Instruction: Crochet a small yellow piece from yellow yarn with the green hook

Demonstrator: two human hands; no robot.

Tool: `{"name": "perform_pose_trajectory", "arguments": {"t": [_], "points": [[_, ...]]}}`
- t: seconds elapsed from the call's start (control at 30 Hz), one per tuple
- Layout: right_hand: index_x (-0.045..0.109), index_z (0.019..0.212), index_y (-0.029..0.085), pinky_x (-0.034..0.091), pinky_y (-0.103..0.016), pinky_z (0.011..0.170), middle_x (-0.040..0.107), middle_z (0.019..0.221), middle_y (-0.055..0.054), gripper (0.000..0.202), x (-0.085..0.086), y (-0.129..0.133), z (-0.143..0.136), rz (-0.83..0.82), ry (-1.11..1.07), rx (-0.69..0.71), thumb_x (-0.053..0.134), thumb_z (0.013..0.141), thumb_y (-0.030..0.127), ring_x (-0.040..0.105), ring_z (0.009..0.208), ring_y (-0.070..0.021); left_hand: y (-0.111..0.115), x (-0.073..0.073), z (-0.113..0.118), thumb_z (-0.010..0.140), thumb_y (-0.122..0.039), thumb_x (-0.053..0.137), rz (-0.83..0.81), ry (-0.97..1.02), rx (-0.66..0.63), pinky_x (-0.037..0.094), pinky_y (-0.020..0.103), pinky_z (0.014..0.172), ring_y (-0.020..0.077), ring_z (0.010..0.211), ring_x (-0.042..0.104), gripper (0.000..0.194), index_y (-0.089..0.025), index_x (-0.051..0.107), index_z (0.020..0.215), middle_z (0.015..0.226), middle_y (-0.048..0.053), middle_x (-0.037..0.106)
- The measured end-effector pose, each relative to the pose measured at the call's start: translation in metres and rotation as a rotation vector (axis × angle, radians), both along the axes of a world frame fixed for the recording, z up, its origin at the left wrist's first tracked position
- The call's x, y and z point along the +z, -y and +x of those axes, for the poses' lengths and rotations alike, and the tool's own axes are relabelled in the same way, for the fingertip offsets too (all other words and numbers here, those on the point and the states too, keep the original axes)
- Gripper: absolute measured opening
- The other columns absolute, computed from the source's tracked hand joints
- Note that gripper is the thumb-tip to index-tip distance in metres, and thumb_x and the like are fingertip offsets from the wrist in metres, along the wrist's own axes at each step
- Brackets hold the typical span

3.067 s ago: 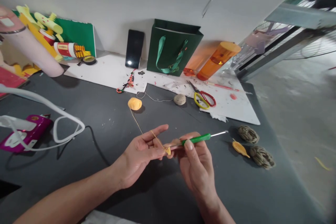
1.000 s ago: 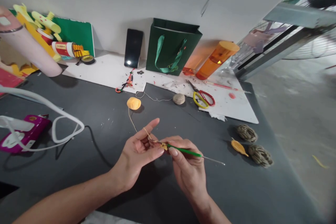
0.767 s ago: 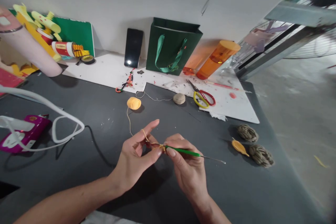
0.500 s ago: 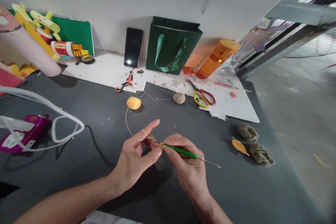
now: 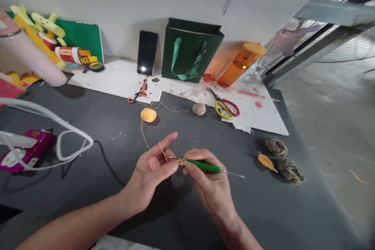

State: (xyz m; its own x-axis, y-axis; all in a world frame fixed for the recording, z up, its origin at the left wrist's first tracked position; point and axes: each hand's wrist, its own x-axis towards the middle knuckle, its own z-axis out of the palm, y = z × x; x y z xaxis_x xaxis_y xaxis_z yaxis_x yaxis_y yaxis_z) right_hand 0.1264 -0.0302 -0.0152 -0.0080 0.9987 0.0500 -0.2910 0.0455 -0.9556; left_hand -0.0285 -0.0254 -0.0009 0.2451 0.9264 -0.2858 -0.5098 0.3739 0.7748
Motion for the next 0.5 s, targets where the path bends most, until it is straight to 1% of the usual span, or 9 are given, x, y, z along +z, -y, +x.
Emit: {"name": "perform_pose_trajectory", "arguments": {"t": [0.23, 0.4, 0.5], "points": [[0.076, 0.082, 0.024, 0.054, -0.021, 0.058, 0.071, 0.075, 0.001, 0.006, -0.0003, -0.0008, -0.0006, -0.029, -0.008, -0.005, 0.081, 0.082, 0.027, 0.064, 0.059, -0.0098, -0.0006, 0.0017, 0.0005, 0.074, -0.024, 0.083, -0.06, 0.038, -0.007, 0.04, 0.032, 0.079, 0.0113, 0.074, 0.051, 0.052, -0.028, 0.072, 0.125, 0.076, -0.004, 0.055], [0.076, 0.082, 0.023, 0.055, -0.022, 0.059, 0.071, 0.074, 0.001, 0.006, 0.0009, -0.0008, -0.0017, -0.036, -0.021, 0.0, 0.081, 0.082, 0.026, 0.064, 0.06, -0.0102, -0.001, -0.0006, 0.0009, 0.074, -0.025, 0.083, -0.055, 0.057, -0.053, 0.04, 0.033, 0.081, 0.0134, 0.078, 0.054, 0.057, -0.027, 0.069, 0.129, 0.079, -0.003, 0.056], [0.076, 0.082, 0.024, 0.055, -0.02, 0.06, 0.071, 0.074, 0.002, 0.005, 0.0011, -0.001, -0.0017, -0.035, -0.032, 0.007, 0.081, 0.082, 0.026, 0.064, 0.059, -0.0091, -0.0008, -0.0009, 0.0007, 0.073, -0.026, 0.084, -0.053, 0.058, -0.059, 0.041, 0.033, 0.082, 0.0139, 0.078, 0.054, 0.059, -0.027, 0.068, 0.13, 0.079, -0.003, 0.056]]}}
